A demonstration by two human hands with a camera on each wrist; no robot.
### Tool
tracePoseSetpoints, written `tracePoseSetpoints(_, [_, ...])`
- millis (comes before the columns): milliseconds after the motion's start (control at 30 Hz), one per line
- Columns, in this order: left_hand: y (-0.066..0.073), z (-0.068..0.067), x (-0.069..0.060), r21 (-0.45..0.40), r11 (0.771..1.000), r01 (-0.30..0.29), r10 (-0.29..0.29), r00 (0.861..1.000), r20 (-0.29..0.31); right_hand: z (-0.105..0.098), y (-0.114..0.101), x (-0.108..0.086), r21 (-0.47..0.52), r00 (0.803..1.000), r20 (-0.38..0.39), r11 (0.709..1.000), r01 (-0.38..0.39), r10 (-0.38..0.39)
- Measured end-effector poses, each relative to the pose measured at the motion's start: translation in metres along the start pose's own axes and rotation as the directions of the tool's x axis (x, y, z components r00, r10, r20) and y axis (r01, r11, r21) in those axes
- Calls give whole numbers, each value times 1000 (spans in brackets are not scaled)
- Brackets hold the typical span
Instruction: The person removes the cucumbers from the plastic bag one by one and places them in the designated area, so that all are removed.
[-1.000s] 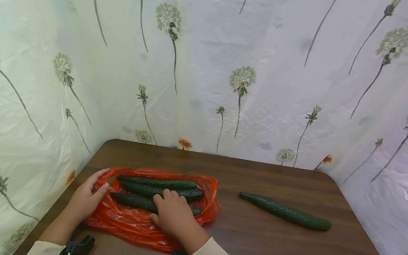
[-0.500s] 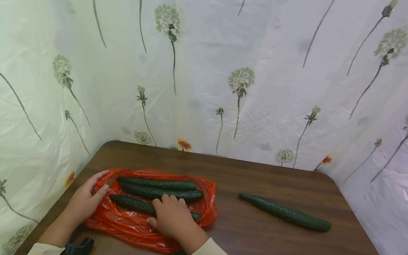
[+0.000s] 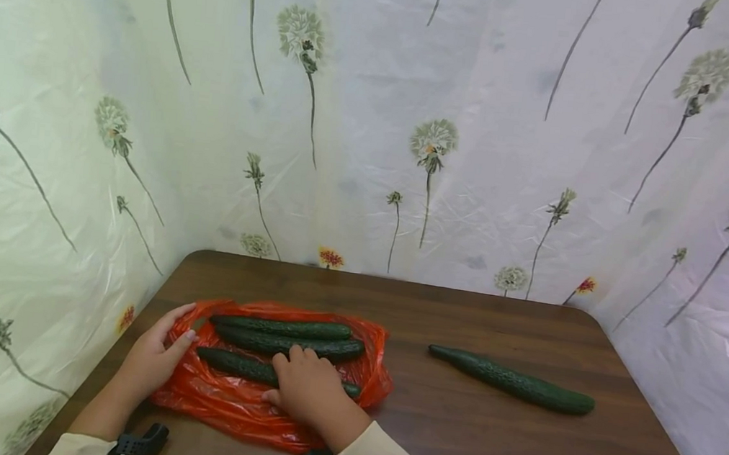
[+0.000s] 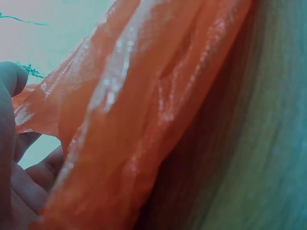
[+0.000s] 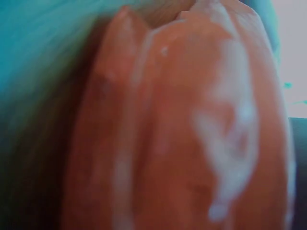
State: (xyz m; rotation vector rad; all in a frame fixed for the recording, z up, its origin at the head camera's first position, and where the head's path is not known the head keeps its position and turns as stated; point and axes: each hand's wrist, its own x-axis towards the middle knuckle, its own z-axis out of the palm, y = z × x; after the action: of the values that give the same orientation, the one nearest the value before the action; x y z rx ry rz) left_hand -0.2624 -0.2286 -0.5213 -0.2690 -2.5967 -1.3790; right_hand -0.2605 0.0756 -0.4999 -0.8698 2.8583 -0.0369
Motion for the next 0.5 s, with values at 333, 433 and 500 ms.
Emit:
tracePoseSetpoints(333, [1,0,-1,-14,1000,22,-22,1000,9,1,0,2,31,999,36,999,-11,10])
tracePoseSetpoints(433, [1,1,0,-10,1000,20,-20,1000,6,1,1,3,44,999,38,999,-17,16])
tracePoseSetpoints(500, [1,1,0,-6,1000,19,-19,1000,5,1,2,4,51,999,41,999,-19,17])
